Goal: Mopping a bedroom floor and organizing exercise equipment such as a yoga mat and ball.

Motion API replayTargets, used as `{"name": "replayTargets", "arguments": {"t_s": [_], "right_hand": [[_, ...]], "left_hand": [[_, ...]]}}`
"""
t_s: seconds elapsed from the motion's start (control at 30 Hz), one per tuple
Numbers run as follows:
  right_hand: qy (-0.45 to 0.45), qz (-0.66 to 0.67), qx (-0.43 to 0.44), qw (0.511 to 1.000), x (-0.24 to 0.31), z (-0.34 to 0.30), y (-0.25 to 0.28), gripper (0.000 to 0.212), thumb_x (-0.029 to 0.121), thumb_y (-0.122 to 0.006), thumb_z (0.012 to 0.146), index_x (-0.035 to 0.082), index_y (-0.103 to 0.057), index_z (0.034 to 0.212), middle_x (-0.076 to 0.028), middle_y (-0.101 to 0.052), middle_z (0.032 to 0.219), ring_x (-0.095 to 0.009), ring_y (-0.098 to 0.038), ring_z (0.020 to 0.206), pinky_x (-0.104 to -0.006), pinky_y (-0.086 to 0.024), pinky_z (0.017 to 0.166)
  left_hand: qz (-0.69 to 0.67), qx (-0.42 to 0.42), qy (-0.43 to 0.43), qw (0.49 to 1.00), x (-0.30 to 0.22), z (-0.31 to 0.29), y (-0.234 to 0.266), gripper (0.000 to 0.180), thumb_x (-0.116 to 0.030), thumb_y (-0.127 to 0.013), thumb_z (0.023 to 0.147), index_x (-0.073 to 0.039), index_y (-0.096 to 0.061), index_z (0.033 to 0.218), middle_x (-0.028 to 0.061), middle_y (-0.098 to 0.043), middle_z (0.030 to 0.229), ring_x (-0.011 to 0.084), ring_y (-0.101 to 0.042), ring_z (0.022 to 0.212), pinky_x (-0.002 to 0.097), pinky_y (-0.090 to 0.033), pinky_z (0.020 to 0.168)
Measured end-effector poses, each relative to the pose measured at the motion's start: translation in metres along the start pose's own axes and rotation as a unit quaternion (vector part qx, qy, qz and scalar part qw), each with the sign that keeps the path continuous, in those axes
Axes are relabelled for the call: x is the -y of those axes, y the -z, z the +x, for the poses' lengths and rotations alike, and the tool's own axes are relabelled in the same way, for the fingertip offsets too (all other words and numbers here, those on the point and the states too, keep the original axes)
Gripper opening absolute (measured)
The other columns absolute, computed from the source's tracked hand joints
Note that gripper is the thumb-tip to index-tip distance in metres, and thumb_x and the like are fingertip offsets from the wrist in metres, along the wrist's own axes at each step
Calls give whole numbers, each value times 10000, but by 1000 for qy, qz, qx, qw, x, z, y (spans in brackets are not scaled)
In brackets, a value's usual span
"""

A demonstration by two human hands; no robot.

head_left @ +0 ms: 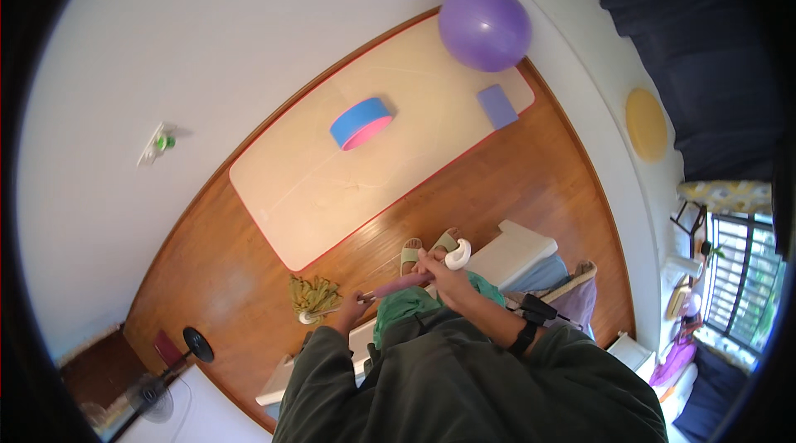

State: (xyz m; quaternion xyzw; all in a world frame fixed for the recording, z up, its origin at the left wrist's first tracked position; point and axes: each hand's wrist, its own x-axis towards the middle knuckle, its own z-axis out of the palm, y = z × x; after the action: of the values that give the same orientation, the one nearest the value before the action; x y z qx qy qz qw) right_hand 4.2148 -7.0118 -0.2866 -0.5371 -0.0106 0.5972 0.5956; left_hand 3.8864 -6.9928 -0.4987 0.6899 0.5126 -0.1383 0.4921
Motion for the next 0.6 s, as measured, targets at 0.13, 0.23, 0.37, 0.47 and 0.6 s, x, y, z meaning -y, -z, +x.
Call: {"name": "replayTargets", "arguments": {"t_s": [0.13,0.23,0.37,0.47,0.6], "right_hand": [[-76,-56,150,984,17,-10,-50,240,152,-594,957,44,-545,748,-75,-612,864,-193,-619,917,-347,-495,820],[25,-186,333,924,73,-31,-110,196,169,-626,953,21,-626,825,-69,-654,865,-138,-622,895,-281,-480,794],[114,-224,432,866,118,-42,-158,164,159,-649,929,8,-635,867,-98,-672,903,-176,-640,936,-322,-496,834],[161,-167,440,867,141,-32,-167,222,212,-654,924,11,-627,834,-116,-658,858,-261,-659,892,-408,-509,848],[175,-133,524,823,181,-62,-203,283,268,-680,910,19,-624,787,-116,-647,825,-320,-669,915,-480,-502,920]], "left_hand": [[-39,-213,-13,976,10,-51,21,306,-292,-759,744,-19,-622,761,201,-604,709,401,-593,677,425,-471,593],[-86,-278,28,956,-13,-79,65,246,-256,-707,743,-25,-622,735,215,-606,712,422,-605,702,460,-469,594],[-37,-303,59,951,-53,-124,127,167,-212,-658,728,-46,-637,724,217,-613,711,431,-607,712,484,-472,599],[33,-329,43,943,-77,-129,163,141,-199,-649,701,-60,-638,676,205,-618,699,423,-608,696,498,-476,603],[26,-421,13,907,-103,-161,209,202,-228,-671,728,-59,-626,628,180,-624,685,404,-604,671,496,-466,595]]}}
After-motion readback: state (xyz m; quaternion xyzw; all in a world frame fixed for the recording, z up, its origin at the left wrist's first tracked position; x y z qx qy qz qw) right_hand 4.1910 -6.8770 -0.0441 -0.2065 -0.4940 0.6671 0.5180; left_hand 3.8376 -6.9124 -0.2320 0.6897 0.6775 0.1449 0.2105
